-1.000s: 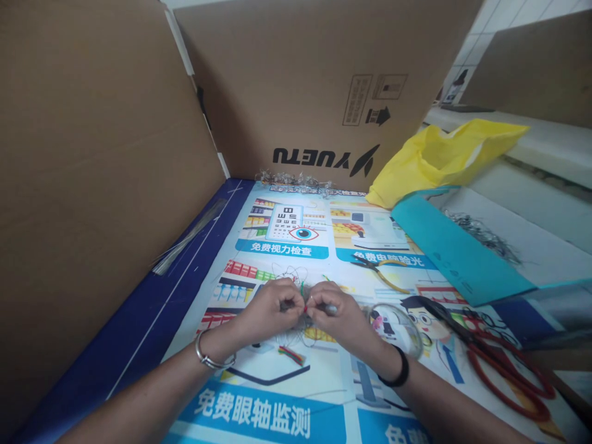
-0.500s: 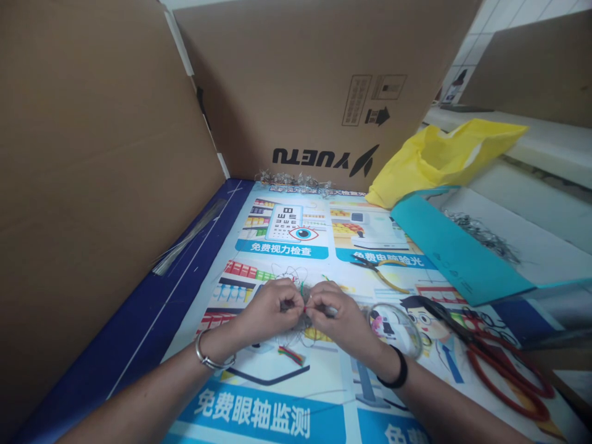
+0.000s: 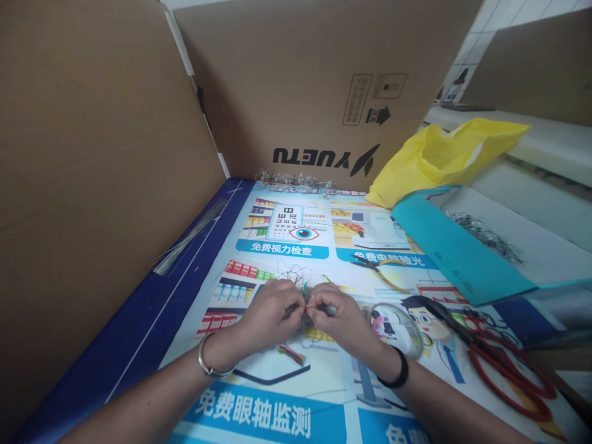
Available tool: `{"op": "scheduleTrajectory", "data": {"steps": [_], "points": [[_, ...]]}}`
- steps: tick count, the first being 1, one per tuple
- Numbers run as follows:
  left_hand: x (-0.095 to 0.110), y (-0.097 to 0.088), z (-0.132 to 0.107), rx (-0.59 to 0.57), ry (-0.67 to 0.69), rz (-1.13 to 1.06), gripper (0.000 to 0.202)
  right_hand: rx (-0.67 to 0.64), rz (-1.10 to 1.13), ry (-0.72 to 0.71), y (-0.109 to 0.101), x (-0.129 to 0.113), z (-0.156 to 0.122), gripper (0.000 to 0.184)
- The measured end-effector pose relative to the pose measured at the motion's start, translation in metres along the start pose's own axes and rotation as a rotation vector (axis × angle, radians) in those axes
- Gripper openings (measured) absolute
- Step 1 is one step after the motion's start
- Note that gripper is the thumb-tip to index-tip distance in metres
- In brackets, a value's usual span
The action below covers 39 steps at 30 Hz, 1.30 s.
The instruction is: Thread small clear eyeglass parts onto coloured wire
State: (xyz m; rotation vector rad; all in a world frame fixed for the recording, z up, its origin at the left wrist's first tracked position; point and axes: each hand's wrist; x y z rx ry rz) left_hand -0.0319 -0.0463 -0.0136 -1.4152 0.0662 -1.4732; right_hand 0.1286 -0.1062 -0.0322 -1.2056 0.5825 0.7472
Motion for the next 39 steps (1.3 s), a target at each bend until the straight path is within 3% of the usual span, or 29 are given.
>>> {"op": "scheduleTrajectory", "data": {"steps": [4,16,23,30,35,39], "points": [[0.002,-0.003,-0.001,-0.044,0.022,0.015,0.014,-0.001,0.010,0.016,0.000,0.001,0.000,0.015],[0.000,0.001,-0.001,0.001,0.037,0.093,0.013,0.005,-0.028,-0.015,-0.001,0.000,0.001,0.016],[0.002,-0.007,0.002,-0.032,0.019,0.050,0.017,0.019,-0.025,-0.009,-0.001,-0.001,0.001,0.016],[0.007,-0.010,-0.001,-0.079,0.019,0.106,0.005,0.028,-0.001,-0.018,0.002,0.000,0.000,0.016],[0.004,-0.003,-0.001,-0.013,0.024,0.147,0.010,0.006,-0.013,-0.017,0.000,-0.002,0.001,0.016],[0.001,-0.003,0.001,-0.013,-0.015,0.045,0.014,0.003,-0.021,-0.009,0.000,-0.002,0.001,0.016]]}}
Point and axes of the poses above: each hand's wrist, its own z-axis towards the middle knuckle, its own y-axis out of the palm, x = y × z, and after that the axes turned 15 degrees about -z, right-handed
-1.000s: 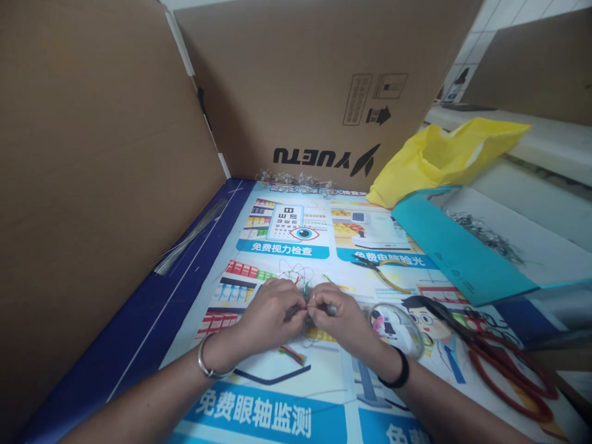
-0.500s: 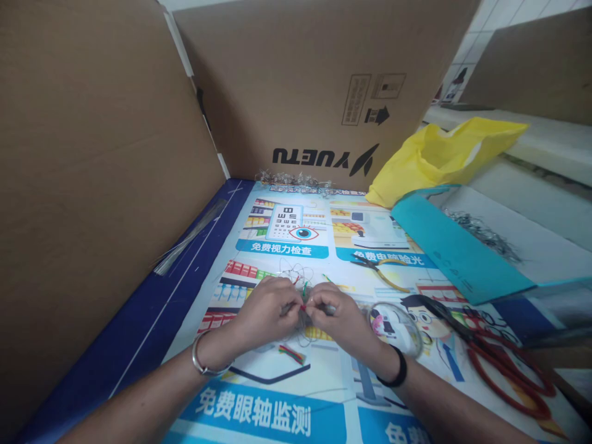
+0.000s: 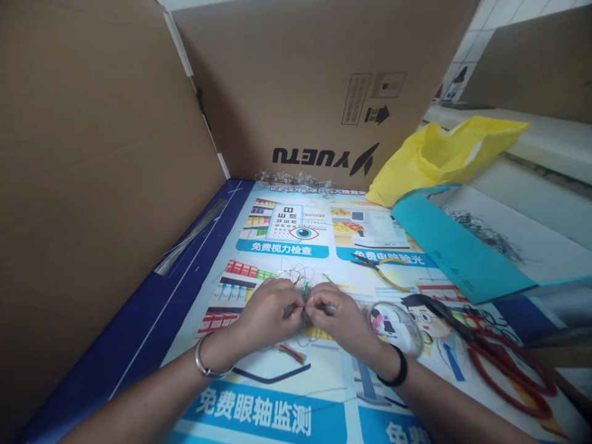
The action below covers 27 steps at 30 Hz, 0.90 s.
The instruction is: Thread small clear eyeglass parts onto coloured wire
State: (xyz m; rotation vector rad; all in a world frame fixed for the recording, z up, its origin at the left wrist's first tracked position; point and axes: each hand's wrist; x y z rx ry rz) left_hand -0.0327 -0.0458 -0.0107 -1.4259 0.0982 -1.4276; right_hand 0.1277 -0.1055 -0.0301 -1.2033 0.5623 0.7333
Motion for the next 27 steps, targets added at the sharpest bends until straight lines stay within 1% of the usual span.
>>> {"op": "scheduleTrajectory", "data": {"steps": [4,10,12,16,18,20,22,25,27], "points": [[-0.002,-0.003,0.001,-0.026,-0.012,-0.132,0.017,0.001,0.008,0.000,0.000,0.001,-0.001,0.016],[-0.002,-0.007,0.001,-0.038,-0.035,-0.099,0.016,-0.007,0.022,-0.008,0.001,0.003,-0.002,0.016],[-0.002,-0.008,0.001,-0.050,-0.067,-0.159,0.016,-0.003,0.025,-0.013,0.002,0.003,-0.002,0.016],[-0.002,-0.011,0.002,-0.084,-0.171,-0.318,0.016,-0.007,0.028,-0.019,0.001,0.003,-0.002,0.016],[-0.001,-0.013,0.003,-0.100,-0.200,-0.349,0.018,-0.008,0.025,-0.018,0.001,0.004,-0.002,0.016],[0.000,-0.015,0.003,-0.109,-0.200,-0.333,0.018,-0.007,0.022,-0.019,0.001,0.005,-0.002,0.015],[0.002,-0.015,0.003,-0.116,-0.174,-0.282,0.014,-0.007,0.023,-0.022,0.002,0.005,-0.002,0.015],[0.004,-0.013,0.002,-0.108,-0.108,-0.158,0.004,-0.009,0.025,-0.023,0.003,0.005,-0.002,0.015],[0.005,-0.011,0.001,-0.086,-0.068,-0.060,0.003,-0.011,0.023,-0.017,0.003,0.005,-0.002,0.016]]}}
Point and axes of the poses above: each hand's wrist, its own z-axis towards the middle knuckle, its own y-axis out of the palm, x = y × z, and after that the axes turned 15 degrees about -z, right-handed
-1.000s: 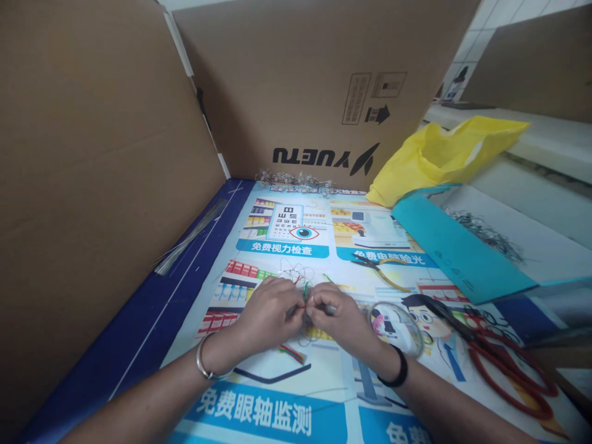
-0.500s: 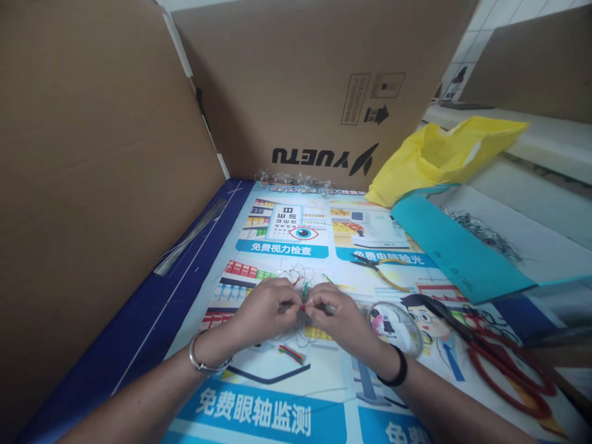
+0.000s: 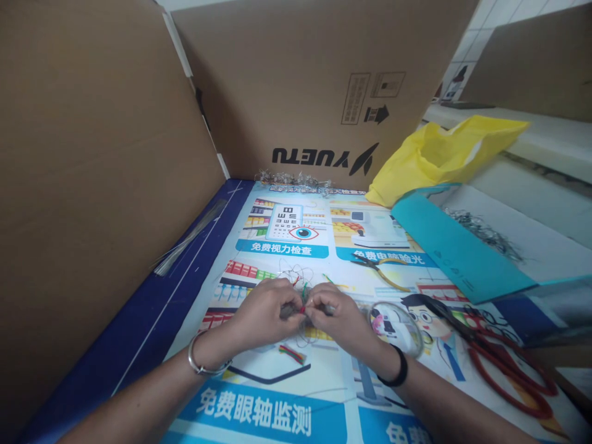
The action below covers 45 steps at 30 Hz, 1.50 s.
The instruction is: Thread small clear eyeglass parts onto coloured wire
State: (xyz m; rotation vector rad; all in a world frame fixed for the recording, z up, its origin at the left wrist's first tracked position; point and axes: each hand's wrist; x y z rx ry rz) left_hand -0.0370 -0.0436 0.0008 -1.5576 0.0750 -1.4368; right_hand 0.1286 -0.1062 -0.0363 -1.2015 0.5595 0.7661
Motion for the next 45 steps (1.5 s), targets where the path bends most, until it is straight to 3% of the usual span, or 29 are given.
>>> {"op": "scheduleTrajectory", "data": {"steps": [4,10,26,39,45], "points": [[-0.001,0.003,-0.001,0.018,0.052,0.123,0.010,0.000,0.002,0.006,-0.001,-0.001,0.001,0.016],[-0.004,0.002,-0.001,0.021,0.125,0.132,0.016,-0.037,0.006,-0.022,-0.004,-0.001,0.002,0.015],[-0.007,0.000,-0.003,0.079,0.082,0.257,0.014,-0.039,-0.083,-0.061,-0.004,-0.003,0.000,0.016],[-0.009,0.009,-0.006,0.207,0.208,0.366,0.015,0.012,-0.086,-0.140,-0.003,-0.005,0.000,0.021],[-0.008,0.009,-0.007,0.192,0.240,0.317,0.013,0.119,-0.102,-0.116,-0.004,-0.002,0.002,0.021]]}}
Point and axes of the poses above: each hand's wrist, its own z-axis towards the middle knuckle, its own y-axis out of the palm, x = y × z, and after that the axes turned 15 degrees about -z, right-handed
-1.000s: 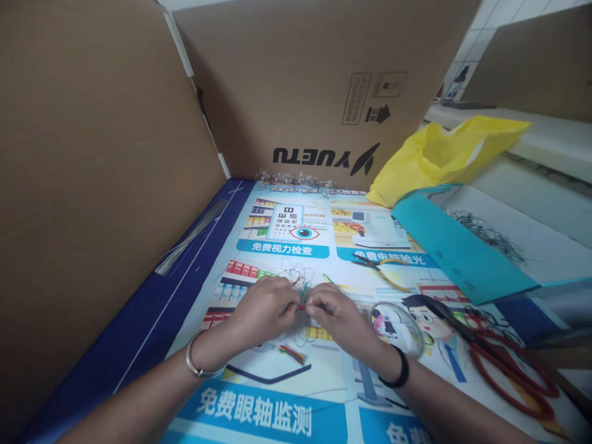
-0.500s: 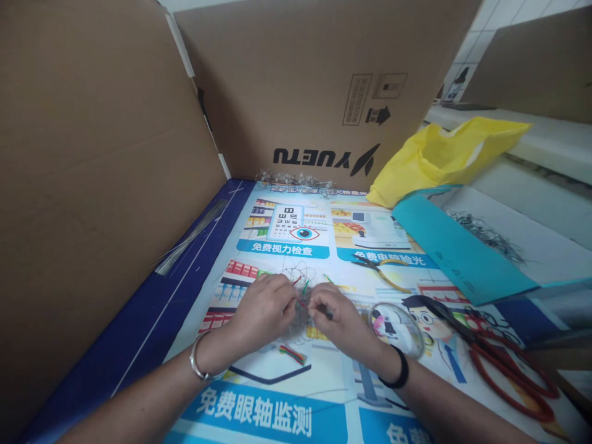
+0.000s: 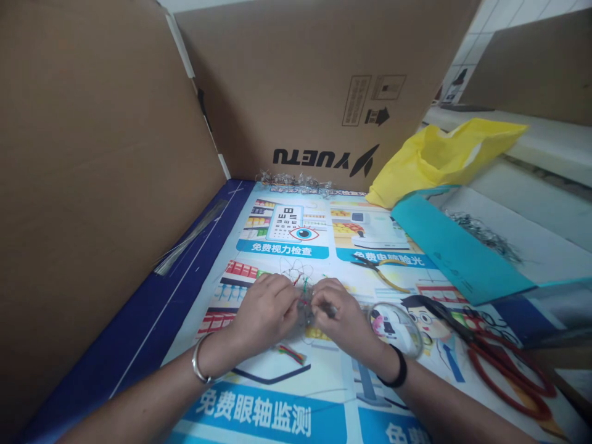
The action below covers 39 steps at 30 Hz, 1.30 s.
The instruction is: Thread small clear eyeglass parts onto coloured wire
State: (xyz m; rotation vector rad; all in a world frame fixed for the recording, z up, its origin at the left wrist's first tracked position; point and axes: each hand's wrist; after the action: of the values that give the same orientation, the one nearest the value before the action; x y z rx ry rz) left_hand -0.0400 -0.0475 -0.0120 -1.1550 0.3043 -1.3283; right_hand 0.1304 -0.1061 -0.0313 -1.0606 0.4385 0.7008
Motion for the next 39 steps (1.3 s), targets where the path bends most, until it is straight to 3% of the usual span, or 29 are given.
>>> {"op": "scheduleTrajectory", "data": {"steps": [4,18,21,25,29,32,39], "points": [[0.002,-0.002,0.001,-0.022,0.048,-0.045,0.012,0.049,-0.046,0.009,-0.001,0.000,0.001,0.021],[0.004,-0.011,0.011,0.062,-0.002,-0.218,0.014,0.116,-0.115,-0.031,-0.010,-0.003,0.017,0.019],[0.001,-0.018,0.017,0.100,-0.025,-0.316,0.015,0.069,-0.125,-0.040,-0.019,-0.008,0.033,0.019],[-0.001,-0.030,0.023,0.151,-0.067,-0.374,0.014,-0.094,-0.091,-0.023,-0.029,-0.018,0.056,0.019],[-0.002,-0.039,0.026,0.172,-0.082,-0.377,0.014,-0.103,-0.101,-0.041,-0.026,-0.023,0.073,0.019],[-0.007,-0.036,0.024,0.189,-0.054,-0.403,0.014,-0.097,-0.097,-0.070,-0.018,-0.019,0.078,0.020],[-0.019,-0.020,0.018,0.174,-0.148,-0.517,0.015,-0.032,-0.044,-0.059,-0.013,-0.007,0.065,0.018]]}}
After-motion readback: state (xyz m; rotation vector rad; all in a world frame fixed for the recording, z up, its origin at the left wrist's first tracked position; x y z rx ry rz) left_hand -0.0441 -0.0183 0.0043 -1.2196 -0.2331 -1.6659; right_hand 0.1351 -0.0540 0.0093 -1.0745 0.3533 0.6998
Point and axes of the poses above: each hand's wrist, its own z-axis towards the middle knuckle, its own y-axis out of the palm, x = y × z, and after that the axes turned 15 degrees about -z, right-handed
